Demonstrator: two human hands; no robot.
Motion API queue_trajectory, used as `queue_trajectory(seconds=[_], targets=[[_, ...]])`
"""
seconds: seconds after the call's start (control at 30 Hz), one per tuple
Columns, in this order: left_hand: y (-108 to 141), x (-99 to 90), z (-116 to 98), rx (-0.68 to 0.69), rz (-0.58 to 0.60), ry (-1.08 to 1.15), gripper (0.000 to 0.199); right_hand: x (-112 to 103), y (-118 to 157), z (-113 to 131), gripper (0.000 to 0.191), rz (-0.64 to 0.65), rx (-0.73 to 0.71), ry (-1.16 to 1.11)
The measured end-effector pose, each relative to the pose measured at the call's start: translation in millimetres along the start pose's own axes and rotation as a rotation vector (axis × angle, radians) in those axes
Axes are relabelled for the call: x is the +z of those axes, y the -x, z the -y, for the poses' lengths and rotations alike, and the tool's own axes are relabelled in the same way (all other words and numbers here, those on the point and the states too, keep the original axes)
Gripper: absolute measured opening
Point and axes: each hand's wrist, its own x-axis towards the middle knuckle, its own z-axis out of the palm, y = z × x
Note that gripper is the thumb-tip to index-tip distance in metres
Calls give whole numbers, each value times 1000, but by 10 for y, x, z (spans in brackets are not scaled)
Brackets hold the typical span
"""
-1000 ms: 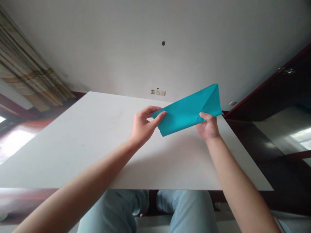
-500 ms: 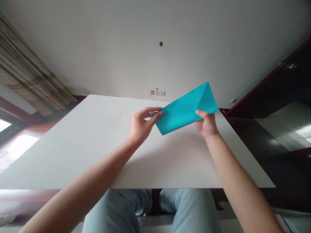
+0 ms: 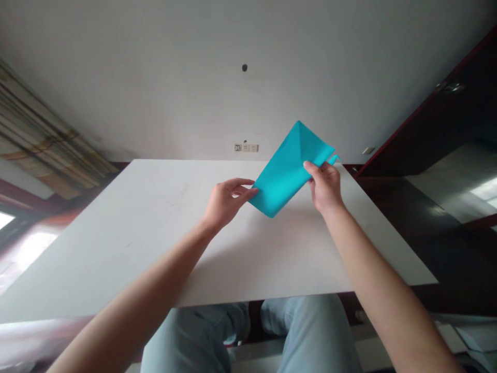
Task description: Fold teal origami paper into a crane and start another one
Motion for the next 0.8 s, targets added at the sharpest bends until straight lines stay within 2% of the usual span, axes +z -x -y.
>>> queue_trajectory(seconds=[0.13,0.3,0.37,0.47,0.63,0.7,0.8], targets=[[-19,-11,96,41,49,-1,39,-22,0,-11,51,-11,-12,70],[-16,-46,153,-6,79,-23,53,-45,-33,-46,68,-61,-24,86],[-13,-59,170,-18,95,-32,57,-60,-53,-61,68,-73,-31,75],[-17,-63,185,5,113,-26,52,-85,-88,-73,63,-100,-41,74],[-2,-44,135,32,111,-19,41,-120,-133,-63,69,-175,-62,76],[14,-37,101,3,101,-34,46,-118,-117,-44,68,-120,-38,101],[21,-38,79,-33,79,-54,53,-97,-58,-22,70,60,60,154]])
